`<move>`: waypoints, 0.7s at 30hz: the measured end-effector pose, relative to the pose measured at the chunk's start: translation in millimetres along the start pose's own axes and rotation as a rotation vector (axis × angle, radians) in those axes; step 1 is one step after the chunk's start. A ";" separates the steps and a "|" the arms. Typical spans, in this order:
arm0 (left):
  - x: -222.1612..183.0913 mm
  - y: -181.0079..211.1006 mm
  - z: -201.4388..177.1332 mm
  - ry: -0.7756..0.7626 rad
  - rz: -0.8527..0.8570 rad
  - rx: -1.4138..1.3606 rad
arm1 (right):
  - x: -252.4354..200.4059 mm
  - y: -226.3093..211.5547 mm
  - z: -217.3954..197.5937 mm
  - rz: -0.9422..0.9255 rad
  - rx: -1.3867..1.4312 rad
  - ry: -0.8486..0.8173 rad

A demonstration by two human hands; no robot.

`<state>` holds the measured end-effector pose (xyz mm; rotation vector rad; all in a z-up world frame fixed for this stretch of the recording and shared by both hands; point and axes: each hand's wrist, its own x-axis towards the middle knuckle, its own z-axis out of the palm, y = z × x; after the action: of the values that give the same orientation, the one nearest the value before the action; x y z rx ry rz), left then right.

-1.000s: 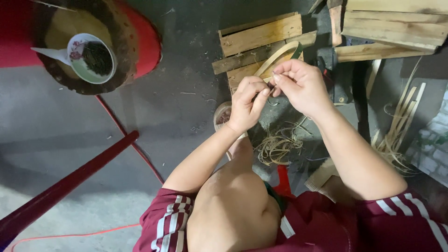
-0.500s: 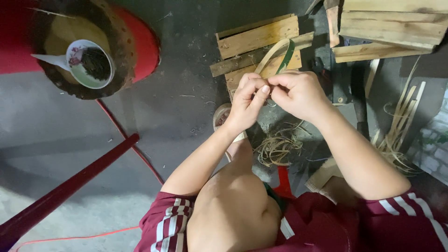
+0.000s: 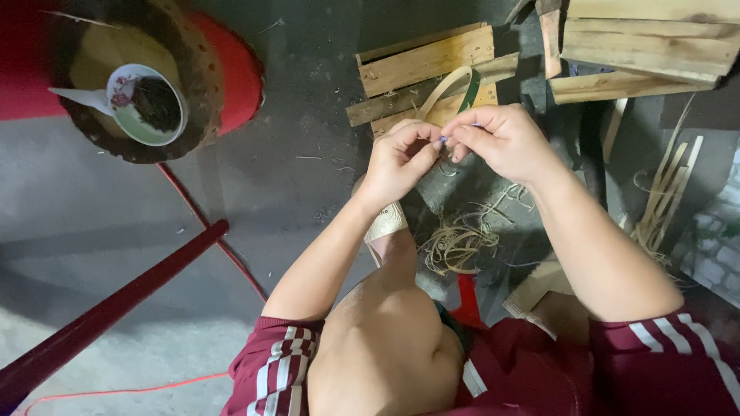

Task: Shaving thin wood strips with a knife, bending them into hoops, and assembling them into a wooden frame structure.

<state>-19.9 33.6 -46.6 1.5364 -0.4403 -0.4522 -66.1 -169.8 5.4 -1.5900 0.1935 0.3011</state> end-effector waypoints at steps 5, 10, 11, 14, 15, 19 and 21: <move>3.4 0.8 0.5 -0.015 -0.013 0.052 | 4.3 -4.1 1.2 -0.020 0.063 -0.056; 9.3 12.8 -4.2 0.011 0.045 0.113 | 7.9 -8.8 -3.6 -0.026 -0.012 -0.099; 10.0 11.6 -4.7 0.007 0.060 0.125 | 8.2 -13.4 -2.7 -0.036 -0.070 -0.094; 8.1 9.6 -4.6 0.036 0.049 0.125 | 8.0 -23.0 1.1 -0.062 -0.193 -0.056; 9.1 9.7 -5.1 0.037 0.050 0.125 | 5.9 -23.7 3.0 -0.062 -0.194 -0.056; 11.2 13.3 -8.9 0.015 0.025 0.115 | -0.4 -20.7 11.6 -0.116 -0.304 0.063; 11.6 16.7 -8.7 0.007 0.017 0.109 | -2.2 -14.2 14.6 -0.167 -0.410 0.114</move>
<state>-5.3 34.4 -30.0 1.6376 -0.4792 -0.4152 -64.9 -154.8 19.3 -2.0187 0.0881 0.1237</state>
